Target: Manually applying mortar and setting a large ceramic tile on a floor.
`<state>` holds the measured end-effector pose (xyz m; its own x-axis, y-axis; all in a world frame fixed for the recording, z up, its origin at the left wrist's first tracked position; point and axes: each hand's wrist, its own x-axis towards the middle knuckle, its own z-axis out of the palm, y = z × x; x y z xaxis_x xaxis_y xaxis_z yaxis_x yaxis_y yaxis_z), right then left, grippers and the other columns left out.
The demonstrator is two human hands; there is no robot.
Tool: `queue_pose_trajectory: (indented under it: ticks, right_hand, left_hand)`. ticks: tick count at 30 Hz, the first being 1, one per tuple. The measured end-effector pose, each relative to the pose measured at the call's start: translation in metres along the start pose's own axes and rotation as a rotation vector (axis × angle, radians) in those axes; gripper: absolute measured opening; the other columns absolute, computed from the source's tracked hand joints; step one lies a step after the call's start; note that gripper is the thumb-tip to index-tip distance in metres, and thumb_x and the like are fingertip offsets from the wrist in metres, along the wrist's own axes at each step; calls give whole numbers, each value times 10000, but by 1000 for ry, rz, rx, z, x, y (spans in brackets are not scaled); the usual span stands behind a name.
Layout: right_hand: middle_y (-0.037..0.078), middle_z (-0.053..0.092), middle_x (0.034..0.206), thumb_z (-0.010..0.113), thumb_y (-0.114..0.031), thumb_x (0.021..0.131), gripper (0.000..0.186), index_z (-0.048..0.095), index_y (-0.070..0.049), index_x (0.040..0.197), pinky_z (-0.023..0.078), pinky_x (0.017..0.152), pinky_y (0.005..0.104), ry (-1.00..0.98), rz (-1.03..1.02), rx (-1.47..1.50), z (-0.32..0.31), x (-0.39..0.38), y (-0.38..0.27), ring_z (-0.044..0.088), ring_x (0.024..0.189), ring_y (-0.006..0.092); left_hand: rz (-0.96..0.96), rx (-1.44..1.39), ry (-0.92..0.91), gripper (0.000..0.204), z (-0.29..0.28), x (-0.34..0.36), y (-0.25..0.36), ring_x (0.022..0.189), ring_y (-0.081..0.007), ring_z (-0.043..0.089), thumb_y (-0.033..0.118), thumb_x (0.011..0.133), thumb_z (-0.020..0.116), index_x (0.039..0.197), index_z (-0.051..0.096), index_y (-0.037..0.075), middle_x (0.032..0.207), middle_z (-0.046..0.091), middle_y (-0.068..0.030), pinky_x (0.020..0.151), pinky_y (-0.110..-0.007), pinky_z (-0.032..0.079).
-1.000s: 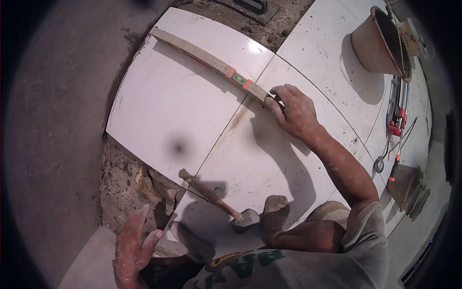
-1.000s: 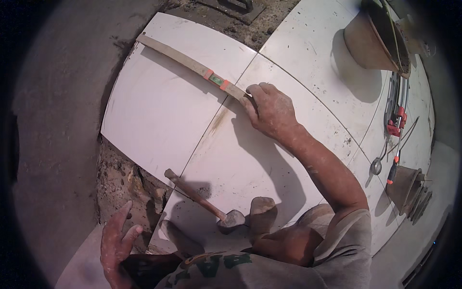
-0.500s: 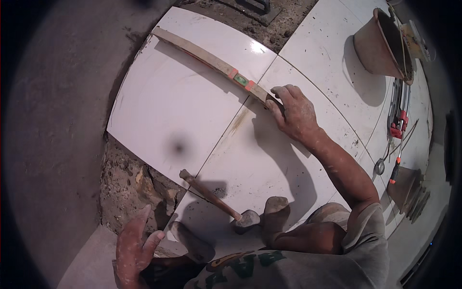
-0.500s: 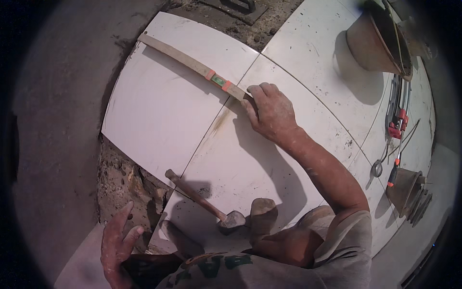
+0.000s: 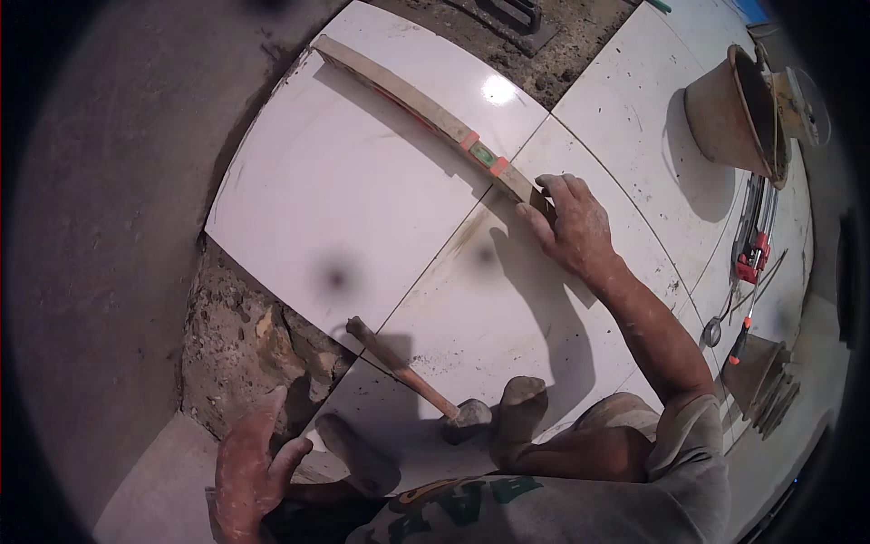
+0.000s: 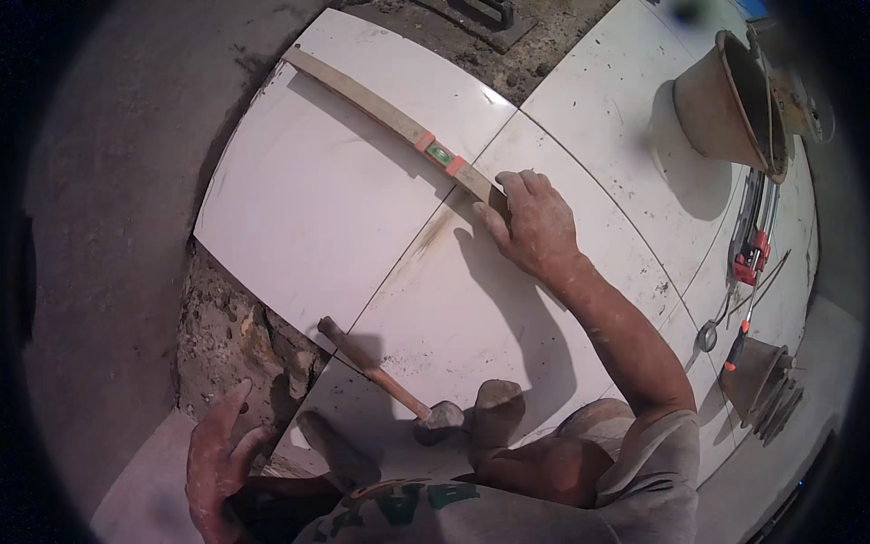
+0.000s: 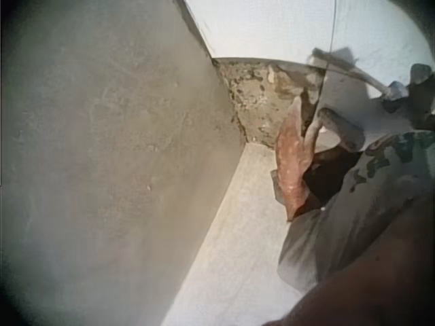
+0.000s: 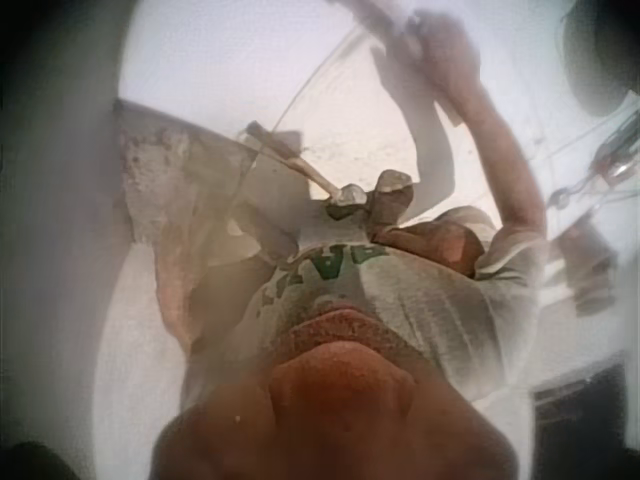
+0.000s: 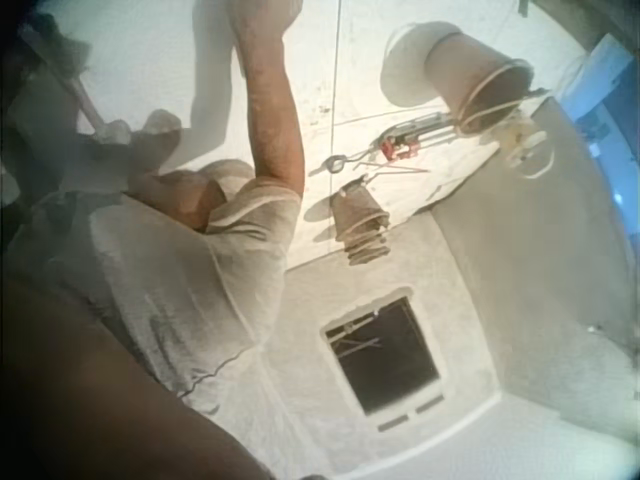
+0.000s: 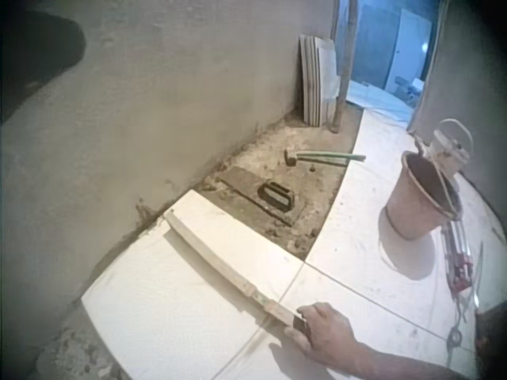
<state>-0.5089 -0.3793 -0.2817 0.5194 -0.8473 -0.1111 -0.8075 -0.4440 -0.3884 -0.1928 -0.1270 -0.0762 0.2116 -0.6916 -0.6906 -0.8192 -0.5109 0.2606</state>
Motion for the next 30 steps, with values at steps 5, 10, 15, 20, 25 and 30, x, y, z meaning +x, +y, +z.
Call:
queue_pose_trajectory:
  ticks: [5, 10, 15, 20, 25, 30]
  right_hand:
    - [142, 556, 1008, 661, -353, 864, 457, 537, -25, 1157, 489, 829, 422, 0, 14, -2, 6, 3, 0, 559, 968, 307]
    - [138, 556, 992, 663, -357, 862, 439, 541, -36, 1136, 494, 816, 427, -12, 32, -24, 10, 8, -1, 564, 965, 304]
    - [137, 559, 976, 654, -356, 869, 411, 532, -52, 1117, 497, 796, 436, -54, 80, -16, 16, 10, 1, 577, 946, 304]
    - [150, 576, 951, 619, -320, 897, 354, 509, -44, 1091, 492, 795, 441, -88, 48, -9, 22, 9, 3, 594, 905, 323]
    - [152, 580, 947, 602, -298, 909, 329, 494, -42, 1084, 502, 764, 450, -77, 22, -11, 23, 9, 2, 607, 874, 331]
    - [154, 583, 962, 587, -300, 916, 337, 476, -43, 1104, 514, 730, 451, -53, -9, -4, 19, 10, 1, 623, 854, 341]
  left_hand:
    - [7, 32, 20, 591, 2, -2, -5, 1122, -400, 559, 325, 834, 705, 1322, 526, 44, 1220, 597, -211, 955, -456, 437]
    - [6, 33, 20, 600, 2, -5, -8, 1127, -398, 557, 331, 835, 704, 1327, 519, 42, 1222, 595, -213, 966, -458, 429]
    - [28, -5, 19, 598, 0, -5, -6, 1134, -400, 552, 320, 835, 704, 1332, 514, 45, 1227, 590, -219, 978, -457, 420]
    - [-15, 27, 7, 595, -1, -6, -2, 1148, -399, 545, 309, 840, 694, 1340, 506, 47, 1237, 584, -219, 983, -454, 419]
    - [-4, 36, 9, 600, -1, -4, 0, 1150, -401, 543, 304, 840, 694, 1343, 499, 43, 1240, 586, -215, 986, -450, 418]
    - [4, -4, 8, 595, -2, -4, 1, 1152, -401, 543, 273, 833, 704, 1342, 499, 40, 1244, 588, -212, 988, -445, 418]
